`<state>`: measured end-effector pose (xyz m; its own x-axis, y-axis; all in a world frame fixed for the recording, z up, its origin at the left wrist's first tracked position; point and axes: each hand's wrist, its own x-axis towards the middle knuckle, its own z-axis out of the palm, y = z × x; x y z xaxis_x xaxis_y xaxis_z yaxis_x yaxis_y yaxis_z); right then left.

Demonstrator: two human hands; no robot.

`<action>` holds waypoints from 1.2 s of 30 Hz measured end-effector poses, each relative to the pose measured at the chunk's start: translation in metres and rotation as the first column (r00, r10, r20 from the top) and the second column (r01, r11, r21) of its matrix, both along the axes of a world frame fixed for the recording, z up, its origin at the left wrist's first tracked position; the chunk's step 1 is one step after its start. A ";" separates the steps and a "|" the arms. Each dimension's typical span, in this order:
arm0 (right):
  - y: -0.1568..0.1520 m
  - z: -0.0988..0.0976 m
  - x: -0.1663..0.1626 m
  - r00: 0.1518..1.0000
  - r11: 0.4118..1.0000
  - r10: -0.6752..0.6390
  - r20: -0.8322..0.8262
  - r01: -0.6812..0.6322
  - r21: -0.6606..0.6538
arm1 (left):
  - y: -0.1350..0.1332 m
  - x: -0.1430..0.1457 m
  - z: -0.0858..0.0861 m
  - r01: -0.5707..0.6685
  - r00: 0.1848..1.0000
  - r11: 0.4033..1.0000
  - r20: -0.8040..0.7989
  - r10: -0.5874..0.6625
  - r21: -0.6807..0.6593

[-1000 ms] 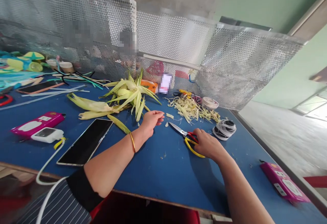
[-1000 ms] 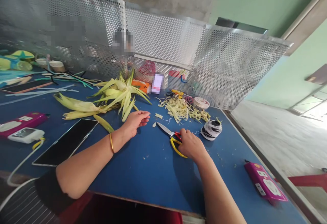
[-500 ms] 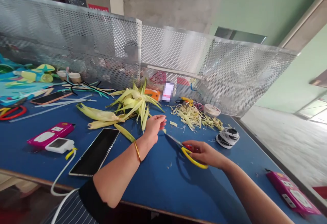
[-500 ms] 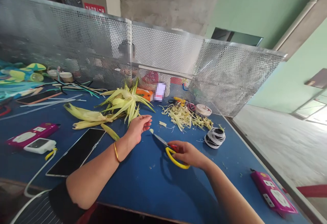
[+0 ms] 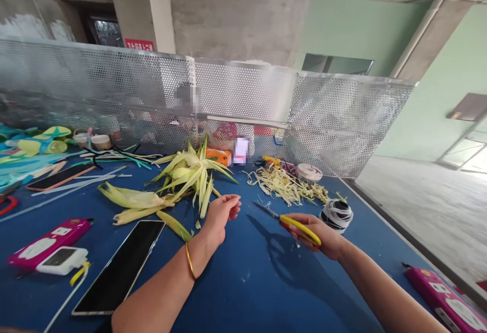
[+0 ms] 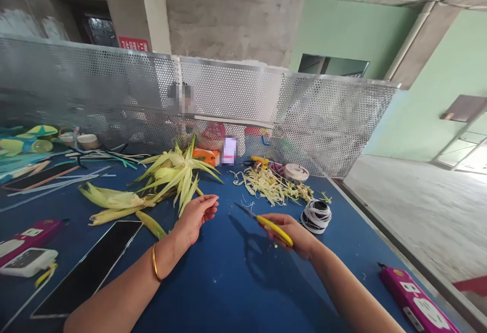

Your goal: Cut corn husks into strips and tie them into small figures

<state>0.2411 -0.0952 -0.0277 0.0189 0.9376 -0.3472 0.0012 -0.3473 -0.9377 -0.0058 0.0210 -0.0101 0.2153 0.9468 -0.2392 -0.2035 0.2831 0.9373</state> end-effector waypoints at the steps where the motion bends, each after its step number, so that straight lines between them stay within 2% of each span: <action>1: -0.002 -0.001 0.000 0.998 0.997 0.055 -0.003 -0.055 -0.053 | -0.002 0.001 0.000 0.027 1.000 1.000 -0.015 -0.027 0.012; 3: 0.000 -0.003 0.004 1.000 0.996 0.017 0.004 -0.017 -0.089 | -0.007 0.003 -0.001 0.085 0.995 0.995 -0.057 -0.082 0.043; 5: 0.007 -0.004 0.010 0.981 0.981 -0.194 -0.017 0.194 -0.012 | -0.009 0.004 -0.001 0.133 0.986 0.988 -0.108 -0.123 0.085; 7: 0.010 -0.003 0.017 0.950 0.949 -0.308 -0.060 0.311 0.060 | -0.010 0.004 0.003 0.163 0.974 0.977 -0.179 -0.138 0.137; 8: 0.009 -0.001 0.019 0.949 0.948 -0.307 -0.077 0.312 0.068 | -0.011 0.003 0.006 0.183 0.964 0.968 -0.224 -0.143 0.171; 10: -0.001 0.003 0.020 0.972 0.972 -0.227 -0.067 0.230 0.047 | -0.015 -0.002 0.016 0.268 0.925 0.930 -0.338 -0.175 0.252; 12: -0.017 0.006 0.018 0.996 0.998 -0.061 0.072 0.060 0.027 | -0.026 -0.008 0.028 0.422 0.849 0.828 -0.481 -0.218 0.369; 14: -0.033 0.007 0.014 0.936 0.994 0.037 0.350 -0.072 0.087 | -0.042 -0.016 0.038 0.574 0.739 0.687 -0.642 -0.202 0.445; 17: -0.049 0.000 0.007 0.669 0.973 0.008 0.743 -0.176 0.148 | -0.066 -0.031 0.035 0.692 0.616 0.528 -0.784 -0.075 0.493; 19: -0.049 -0.008 0.004 0.539 0.975 -0.017 0.842 -0.179 0.134 | -0.075 -0.040 0.022 0.737 0.590 0.445 -0.806 -0.054 0.509; 20: -0.045 -0.013 0.003 0.516 0.977 -0.027 0.856 -0.167 0.132 | -0.077 -0.044 0.013 0.747 0.591 0.407 -0.805 -0.045 0.526; 22: -0.028 -0.021 0.003 0.537 0.981 -0.081 0.840 -0.108 0.163 | -0.076 -0.050 -0.004 0.735 0.614 0.346 -0.789 0.023 0.583; 24: -0.002 -0.025 0.006 0.626 0.974 -0.183 0.758 0.008 0.228 | -0.070 -0.054 -0.015 0.701 0.651 0.290 -0.751 0.110 0.651; 25: 0.013 -0.025 0.009 0.686 0.961 -0.257 0.680 0.110 0.252 | -0.067 -0.055 -0.018 0.688 0.666 0.272 -0.734 0.133 0.673; 27: 0.040 -0.022 0.014 0.706 0.946 -0.319 0.633 0.195 0.259 | -0.061 -0.057 -0.020 0.652 0.698 0.264 -0.698 0.157 0.711; 29: 0.055 -0.016 0.018 0.741 0.937 -0.348 0.574 0.254 0.239 | -0.057 -0.059 -0.018 0.615 0.720 0.289 -0.672 0.175 0.734; 32: 0.052 -0.004 0.020 0.817 0.942 -0.335 0.469 0.280 0.185 | -0.057 -0.060 -0.017 0.591 0.722 0.328 -0.664 0.192 0.737; 36: 0.021 0.003 0.016 0.900 0.949 -0.307 0.309 0.313 0.029 | -0.065 -0.058 -0.019 0.616 0.717 0.324 -0.681 0.146 0.718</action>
